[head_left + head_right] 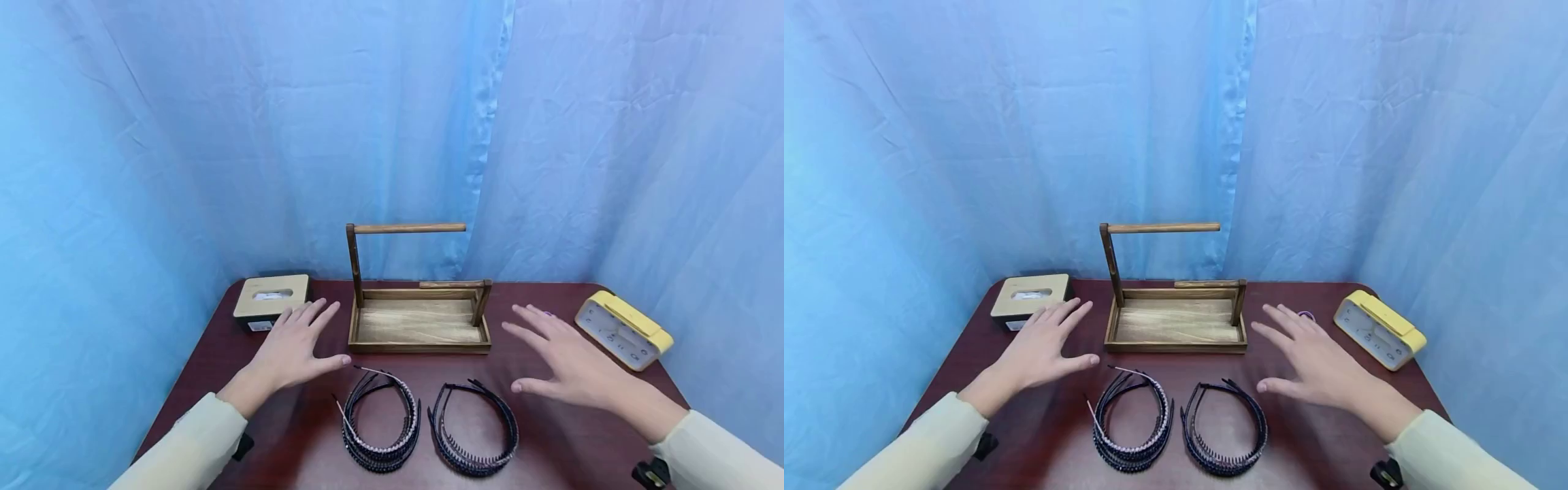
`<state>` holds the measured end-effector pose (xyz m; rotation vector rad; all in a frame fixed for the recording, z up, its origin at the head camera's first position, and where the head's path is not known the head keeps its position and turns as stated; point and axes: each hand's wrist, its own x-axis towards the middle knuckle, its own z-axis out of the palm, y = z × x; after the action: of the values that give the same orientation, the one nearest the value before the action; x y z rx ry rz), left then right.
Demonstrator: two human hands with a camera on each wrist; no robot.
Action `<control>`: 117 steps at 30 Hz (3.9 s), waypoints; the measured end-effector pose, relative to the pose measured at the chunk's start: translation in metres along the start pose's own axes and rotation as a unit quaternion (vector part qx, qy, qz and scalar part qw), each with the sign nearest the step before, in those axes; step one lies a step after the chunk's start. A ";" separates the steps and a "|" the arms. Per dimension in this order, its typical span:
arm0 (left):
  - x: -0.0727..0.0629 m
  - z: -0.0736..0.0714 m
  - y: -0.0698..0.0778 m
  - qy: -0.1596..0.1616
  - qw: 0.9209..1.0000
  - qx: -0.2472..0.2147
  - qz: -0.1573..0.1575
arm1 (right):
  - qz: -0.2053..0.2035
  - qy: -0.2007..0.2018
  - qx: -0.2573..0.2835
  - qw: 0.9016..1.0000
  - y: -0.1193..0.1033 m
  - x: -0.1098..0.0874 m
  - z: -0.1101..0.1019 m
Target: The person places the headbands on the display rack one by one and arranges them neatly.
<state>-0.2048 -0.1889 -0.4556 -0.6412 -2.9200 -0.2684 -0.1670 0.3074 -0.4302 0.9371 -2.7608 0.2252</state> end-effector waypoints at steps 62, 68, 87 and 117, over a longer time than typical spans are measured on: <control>0.045 0.085 0.005 -0.049 0.773 -0.562 -0.293 | -0.100 0.053 0.237 0.965 -0.052 -0.056 0.053; 0.044 0.086 0.005 -0.052 0.774 -0.560 -0.290 | -0.072 0.026 0.308 0.948 -0.053 -0.048 0.040; 0.044 0.087 0.004 -0.049 0.777 -0.556 -0.292 | 0.042 0.006 0.421 0.906 -0.054 -0.026 0.028; 0.047 0.085 0.005 -0.052 0.776 -0.560 -0.287 | 0.018 0.016 0.406 0.914 -0.068 0.039 -0.027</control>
<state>-0.2532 -0.1484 -0.5300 0.2392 -2.6556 -2.1491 -0.1516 0.2371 -0.3890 1.0062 -2.6370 1.4542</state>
